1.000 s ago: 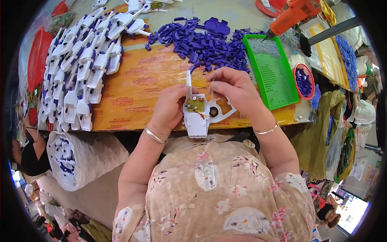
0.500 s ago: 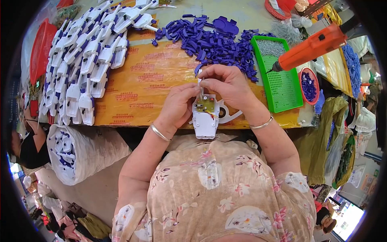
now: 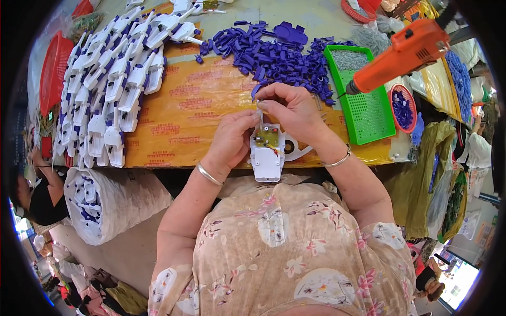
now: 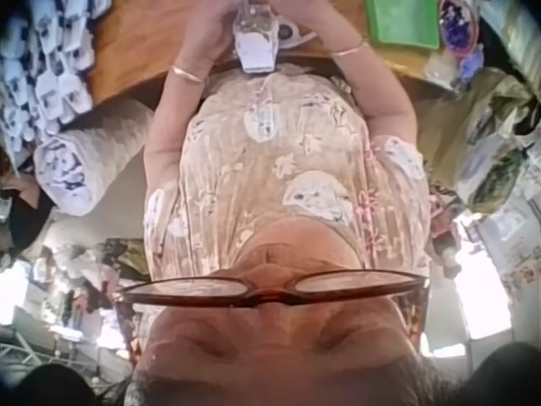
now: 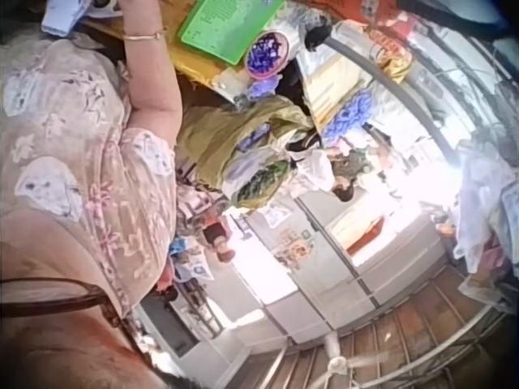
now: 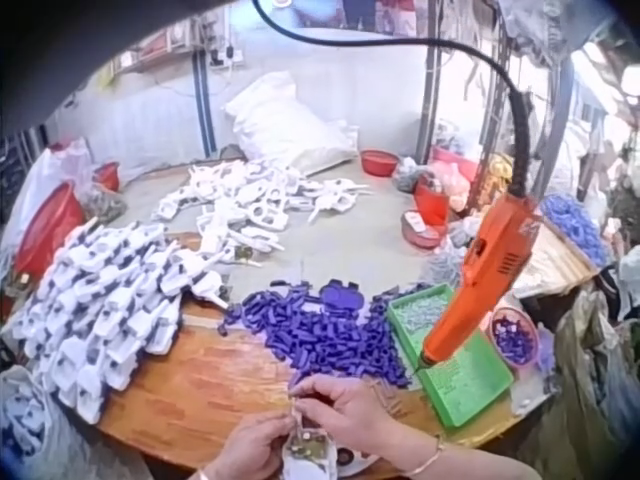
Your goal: Assembling plastic toy gun components at a factory workbench.
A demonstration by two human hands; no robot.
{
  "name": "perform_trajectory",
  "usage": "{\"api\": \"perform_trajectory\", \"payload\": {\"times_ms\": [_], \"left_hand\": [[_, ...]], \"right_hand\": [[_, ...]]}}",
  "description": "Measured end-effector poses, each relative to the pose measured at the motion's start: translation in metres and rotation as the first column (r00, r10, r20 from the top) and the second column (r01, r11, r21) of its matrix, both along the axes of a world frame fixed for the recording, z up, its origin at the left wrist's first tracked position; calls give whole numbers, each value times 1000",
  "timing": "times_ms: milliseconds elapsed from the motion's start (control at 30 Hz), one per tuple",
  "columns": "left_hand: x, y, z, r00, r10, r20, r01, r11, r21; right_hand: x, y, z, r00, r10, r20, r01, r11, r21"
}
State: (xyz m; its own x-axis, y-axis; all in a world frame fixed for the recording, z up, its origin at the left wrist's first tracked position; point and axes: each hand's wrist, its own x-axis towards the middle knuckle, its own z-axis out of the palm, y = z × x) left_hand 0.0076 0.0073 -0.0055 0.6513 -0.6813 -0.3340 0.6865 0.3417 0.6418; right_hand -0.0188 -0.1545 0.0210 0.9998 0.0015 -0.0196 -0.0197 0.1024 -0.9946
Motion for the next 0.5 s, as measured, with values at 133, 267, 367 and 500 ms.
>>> {"api": "perform_trajectory", "payload": {"times_ms": [133,267,367,500], "left_hand": [[-1,1,-4,1000,2,13,-2,1000,7],[1,2,-10,999,-43,23,43,999,12],[3,2,-11,998,-41,41,39,998,46],[2,0,-6,999,-28,26,27,997,67]], "right_hand": [[0,1,0,1000,3,19,-2,998,-59],[2,0,-8,1000,22,3,-22,998,-64],[2,1,-12,1000,-4,2,4,998,-66],[-1,2,-11,1000,-10,-15,9,999,-44]]}}
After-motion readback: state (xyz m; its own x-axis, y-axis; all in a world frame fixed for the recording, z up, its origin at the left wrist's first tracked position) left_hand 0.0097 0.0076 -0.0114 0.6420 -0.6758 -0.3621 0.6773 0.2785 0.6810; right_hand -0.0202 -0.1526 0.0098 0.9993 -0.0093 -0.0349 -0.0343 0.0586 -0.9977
